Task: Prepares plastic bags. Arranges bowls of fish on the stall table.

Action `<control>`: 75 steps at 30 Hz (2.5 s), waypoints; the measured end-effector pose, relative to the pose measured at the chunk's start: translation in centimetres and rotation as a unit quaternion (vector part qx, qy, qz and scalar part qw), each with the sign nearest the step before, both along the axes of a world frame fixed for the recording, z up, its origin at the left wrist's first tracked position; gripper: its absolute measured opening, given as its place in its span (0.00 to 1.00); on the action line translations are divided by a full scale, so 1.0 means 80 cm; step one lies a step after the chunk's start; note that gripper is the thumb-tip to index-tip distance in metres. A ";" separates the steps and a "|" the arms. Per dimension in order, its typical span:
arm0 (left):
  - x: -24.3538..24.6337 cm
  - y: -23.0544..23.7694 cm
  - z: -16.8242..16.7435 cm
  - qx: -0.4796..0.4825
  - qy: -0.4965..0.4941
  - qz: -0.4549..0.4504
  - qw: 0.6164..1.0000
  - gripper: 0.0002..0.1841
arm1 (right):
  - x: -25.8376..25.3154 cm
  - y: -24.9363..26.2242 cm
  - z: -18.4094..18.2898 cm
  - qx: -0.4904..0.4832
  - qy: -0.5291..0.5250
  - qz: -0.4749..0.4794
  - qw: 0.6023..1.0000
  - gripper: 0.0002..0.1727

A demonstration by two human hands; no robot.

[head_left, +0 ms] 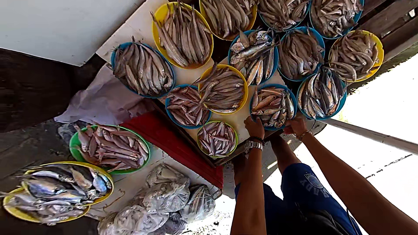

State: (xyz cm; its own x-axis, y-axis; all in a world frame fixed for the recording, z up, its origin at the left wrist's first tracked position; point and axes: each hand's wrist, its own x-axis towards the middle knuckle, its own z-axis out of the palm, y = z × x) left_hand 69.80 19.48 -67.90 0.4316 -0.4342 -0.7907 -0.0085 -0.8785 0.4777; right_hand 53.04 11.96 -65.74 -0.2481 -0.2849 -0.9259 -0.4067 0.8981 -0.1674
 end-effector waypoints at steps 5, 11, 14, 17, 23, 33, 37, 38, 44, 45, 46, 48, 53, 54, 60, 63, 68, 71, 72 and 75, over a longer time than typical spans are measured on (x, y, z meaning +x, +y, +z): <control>-0.014 -0.024 0.006 -0.078 -0.132 -0.228 0.961 0.35 | 0.001 0.036 0.022 -0.098 -0.030 -0.072 0.992 0.07; -0.032 -0.030 -0.015 -0.093 -0.105 -0.257 0.956 0.30 | 0.021 0.063 0.062 -0.136 -0.055 -0.028 0.989 0.06; -0.027 -0.022 -0.015 -0.092 -0.094 -0.265 0.955 0.29 | 0.030 0.071 0.065 -0.136 -0.048 -0.019 0.989 0.06; -0.020 -0.018 -0.014 -0.090 -0.085 -0.279 0.952 0.29 | 0.038 0.078 0.070 -0.136 -0.047 -0.019 0.989 0.06; -0.013 -0.004 -0.021 -0.109 -0.078 -0.264 0.955 0.29 | 0.049 0.089 0.076 -0.138 -0.041 -0.009 0.990 0.05; 0.004 0.031 -0.030 -0.098 -0.120 -0.275 0.949 0.29 | 0.062 0.111 0.066 -0.097 -0.081 -0.020 0.992 0.08; 0.012 0.044 -0.039 -0.100 -0.219 -0.298 0.924 0.31 | 0.060 0.117 0.017 -0.004 -0.122 -0.053 0.991 0.15; 0.016 0.045 -0.041 -0.098 -0.231 -0.304 0.919 0.31 | 0.062 0.114 0.006 0.020 -0.123 -0.052 0.991 0.17; 0.026 0.044 -0.036 -0.081 -0.223 -0.314 0.919 0.30 | 0.060 0.086 -0.029 0.139 -0.082 0.068 0.984 0.22; 0.028 0.047 -0.037 -0.080 -0.223 -0.310 0.921 0.30 | 0.056 0.085 -0.031 0.153 -0.096 0.110 0.977 0.22; 0.031 0.050 -0.037 -0.081 -0.224 -0.303 0.923 0.30 | 0.052 0.084 -0.034 0.163 -0.115 0.149 0.968 0.23; 0.034 0.058 -0.035 -0.101 -0.234 -0.277 0.927 0.29 | 0.037 0.079 -0.035 0.169 -0.151 0.198 0.954 0.22; 0.024 0.099 0.009 -0.087 -0.201 -0.026 0.975 0.25 | -0.010 0.046 0.007 0.120 -0.157 0.119 0.973 0.18; 0.020 0.110 0.019 -0.036 -0.159 0.043 0.986 0.25 | -0.018 0.041 0.011 0.092 -0.156 0.116 0.977 0.18; -0.012 0.135 0.003 0.064 0.096 0.350 0.930 0.20 | 0.007 -0.023 -0.006 -0.034 -0.098 0.276 0.956 0.24; -0.013 0.120 0.004 0.057 0.105 0.392 0.912 0.20 | 0.046 -0.063 -0.027 -0.028 -0.095 0.450 0.888 0.26; -0.015 0.121 0.008 0.064 0.100 0.374 0.920 0.20 | 0.085 -0.096 -0.050 0.010 -0.115 0.627 0.770 0.23; -0.034 0.137 0.012 0.077 0.083 0.348 0.930 0.21 | 0.081 -0.088 -0.035 0.035 -0.098 0.652 0.751 0.22; -0.043 0.145 0.012 0.073 0.071 0.345 0.933 0.21 | 0.073 -0.083 -0.029 0.036 -0.103 0.660 0.743 0.22; -0.058 0.158 0.032 0.059 0.037 0.340 0.938 0.21 | 0.048 -0.068 -0.005 0.011 -0.122 0.665 0.736 0.22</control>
State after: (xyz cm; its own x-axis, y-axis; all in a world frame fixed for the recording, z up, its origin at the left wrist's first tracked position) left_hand 65.16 32.14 -65.37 0.5195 0.0136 -0.8544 0.6013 -0.7163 0.3542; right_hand 56.86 6.49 -66.14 0.4111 -0.1091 -0.9050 -0.8896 -0.2645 -0.3723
